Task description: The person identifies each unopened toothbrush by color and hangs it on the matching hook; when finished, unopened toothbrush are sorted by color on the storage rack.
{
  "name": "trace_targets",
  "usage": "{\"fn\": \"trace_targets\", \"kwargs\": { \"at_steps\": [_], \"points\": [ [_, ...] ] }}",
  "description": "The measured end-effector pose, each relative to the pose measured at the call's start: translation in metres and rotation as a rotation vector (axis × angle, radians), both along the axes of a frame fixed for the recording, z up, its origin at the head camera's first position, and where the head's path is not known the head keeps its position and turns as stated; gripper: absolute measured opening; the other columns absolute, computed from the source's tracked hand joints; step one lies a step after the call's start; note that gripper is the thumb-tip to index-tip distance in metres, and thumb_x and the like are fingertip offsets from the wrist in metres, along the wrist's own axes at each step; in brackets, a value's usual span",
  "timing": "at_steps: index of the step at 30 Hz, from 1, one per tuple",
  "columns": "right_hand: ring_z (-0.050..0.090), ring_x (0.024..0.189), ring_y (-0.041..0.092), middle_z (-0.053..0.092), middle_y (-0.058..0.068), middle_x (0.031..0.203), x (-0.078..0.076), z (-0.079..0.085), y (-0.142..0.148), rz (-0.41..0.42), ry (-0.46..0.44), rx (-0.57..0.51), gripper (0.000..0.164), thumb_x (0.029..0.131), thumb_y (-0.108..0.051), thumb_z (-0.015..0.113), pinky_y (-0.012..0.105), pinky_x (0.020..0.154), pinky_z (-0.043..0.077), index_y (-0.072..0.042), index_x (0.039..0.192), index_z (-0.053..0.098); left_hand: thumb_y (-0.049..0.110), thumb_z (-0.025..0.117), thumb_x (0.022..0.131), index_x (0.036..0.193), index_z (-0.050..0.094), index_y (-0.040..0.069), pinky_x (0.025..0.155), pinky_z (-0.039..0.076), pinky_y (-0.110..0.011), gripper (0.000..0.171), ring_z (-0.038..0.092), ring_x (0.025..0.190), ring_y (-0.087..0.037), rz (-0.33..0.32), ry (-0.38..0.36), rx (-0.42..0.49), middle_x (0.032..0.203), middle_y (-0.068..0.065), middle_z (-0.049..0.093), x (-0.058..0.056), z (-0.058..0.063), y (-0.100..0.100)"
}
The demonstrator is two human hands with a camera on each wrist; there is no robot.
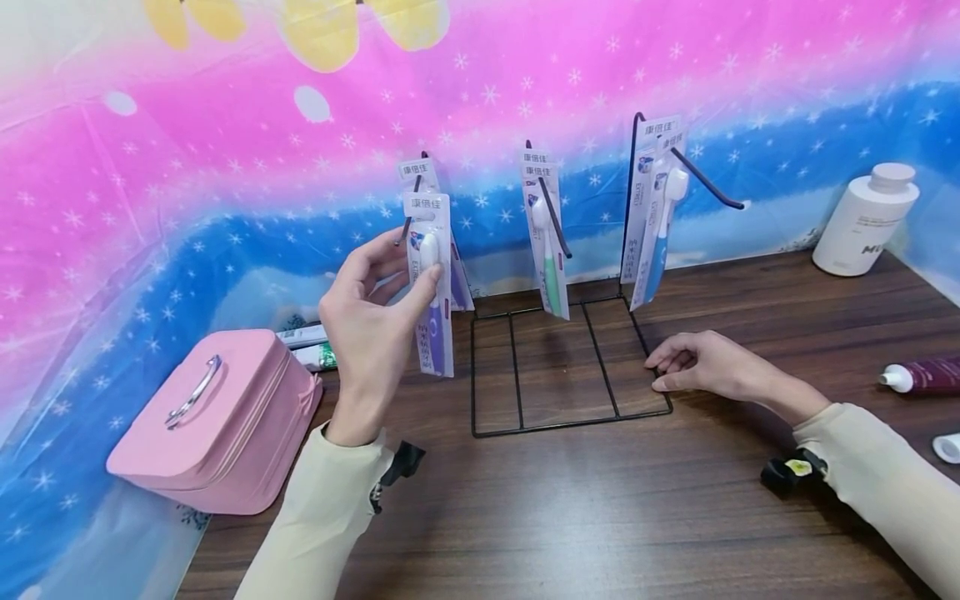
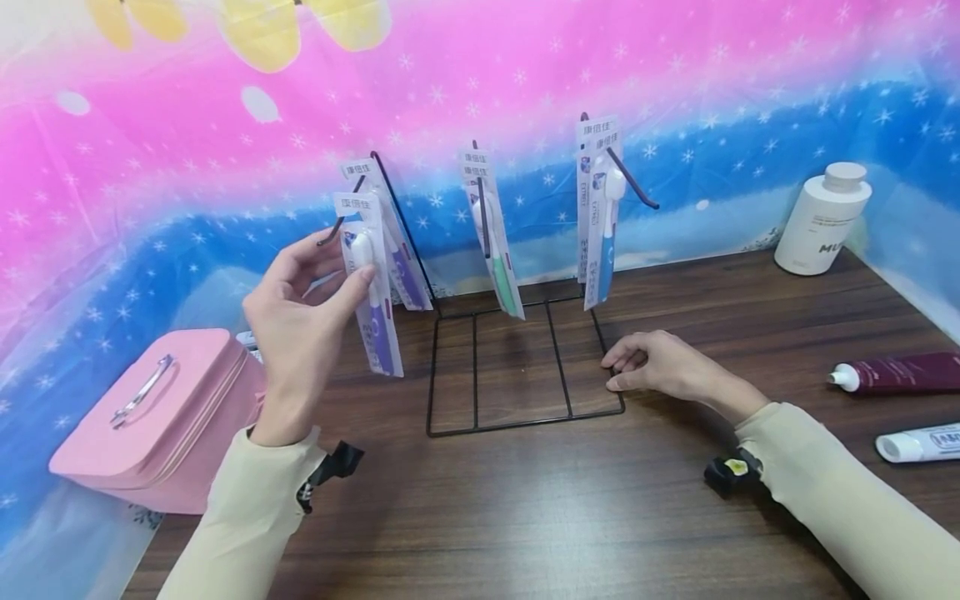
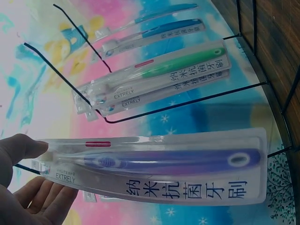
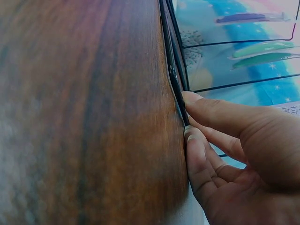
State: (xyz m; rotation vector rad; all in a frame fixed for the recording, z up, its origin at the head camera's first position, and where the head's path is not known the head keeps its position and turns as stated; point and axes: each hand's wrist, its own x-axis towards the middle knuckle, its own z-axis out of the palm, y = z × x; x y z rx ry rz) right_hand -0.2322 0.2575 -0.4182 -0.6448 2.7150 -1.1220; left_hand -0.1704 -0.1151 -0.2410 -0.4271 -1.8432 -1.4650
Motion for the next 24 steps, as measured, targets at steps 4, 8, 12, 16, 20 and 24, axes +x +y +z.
{"fn": "trace_targets", "kwargs": {
  "at_steps": [4, 8, 12, 16, 20, 24],
  "points": [
    [0.06, 0.086, 0.016, 0.067, -0.002, 0.092, 0.0, 0.0, 0.0, 0.0, -0.001, -0.002, 0.03, 0.083, -0.029, 0.078, 0.027, 0.071, 0.05, -0.012, 0.107, 0.071, -0.005, 0.075, 0.078, 0.116, 0.065, -0.005, 0.085, 0.053, -0.037, 0.039, 0.066, 0.09, -0.03, 0.007, 0.004, 0.003, 0.1, -0.021, 0.066, -0.001, 0.0, -0.001],
    [0.061, 0.086, 0.015, 0.067, -0.002, 0.092, 0.0, 0.0, 0.0, 0.0, 0.0, -0.007, 0.03, 0.083, -0.029, 0.078, 0.027, 0.071, 0.05, -0.012, 0.107, 0.071, -0.004, 0.076, 0.079, 0.116, 0.065, -0.005, 0.086, 0.053, -0.036, 0.039, 0.067, 0.09, -0.031, 0.015, 0.003, -0.005, 0.1, -0.021, 0.066, -0.004, 0.0, -0.003],
    [0.06, 0.086, 0.015, 0.067, -0.002, 0.094, 0.0, -0.001, 0.0, 0.0, 0.004, -0.008, 0.029, 0.083, -0.029, 0.078, 0.027, 0.071, 0.05, -0.013, 0.107, 0.071, -0.002, 0.077, 0.079, 0.116, 0.063, -0.006, 0.086, 0.053, -0.035, 0.04, 0.068, 0.092, -0.029, 0.026, -0.016, -0.009, 0.105, -0.019, 0.067, -0.009, -0.001, -0.005],
    [0.06, 0.086, 0.015, 0.067, -0.002, 0.094, -0.001, -0.002, 0.0, -0.002, 0.006, -0.007, 0.029, 0.083, -0.029, 0.078, 0.028, 0.071, 0.05, -0.013, 0.107, 0.071, 0.001, 0.078, 0.079, 0.117, 0.063, -0.006, 0.085, 0.053, -0.035, 0.042, 0.068, 0.094, -0.028, 0.041, -0.052, -0.002, 0.11, -0.015, 0.067, -0.016, -0.002, -0.008],
    [0.061, 0.086, 0.015, 0.067, -0.003, 0.093, -0.001, -0.003, 0.001, -0.006, 0.003, -0.003, 0.029, 0.083, -0.028, 0.078, 0.028, 0.071, 0.05, -0.013, 0.106, 0.071, 0.0, 0.077, 0.08, 0.118, 0.063, -0.007, 0.086, 0.053, -0.035, 0.042, 0.067, 0.095, -0.029, 0.041, -0.076, 0.017, 0.11, -0.015, 0.067, -0.022, -0.003, -0.009],
    [0.061, 0.085, 0.015, 0.067, -0.003, 0.093, -0.002, -0.003, 0.001, -0.008, 0.003, -0.001, 0.029, 0.083, -0.028, 0.078, 0.028, 0.071, 0.051, -0.013, 0.106, 0.071, 0.0, 0.077, 0.08, 0.118, 0.062, -0.007, 0.086, 0.052, -0.035, 0.042, 0.067, 0.094, -0.03, 0.04, -0.085, 0.027, 0.11, -0.016, 0.066, -0.029, -0.004, -0.009]
  ]
}}
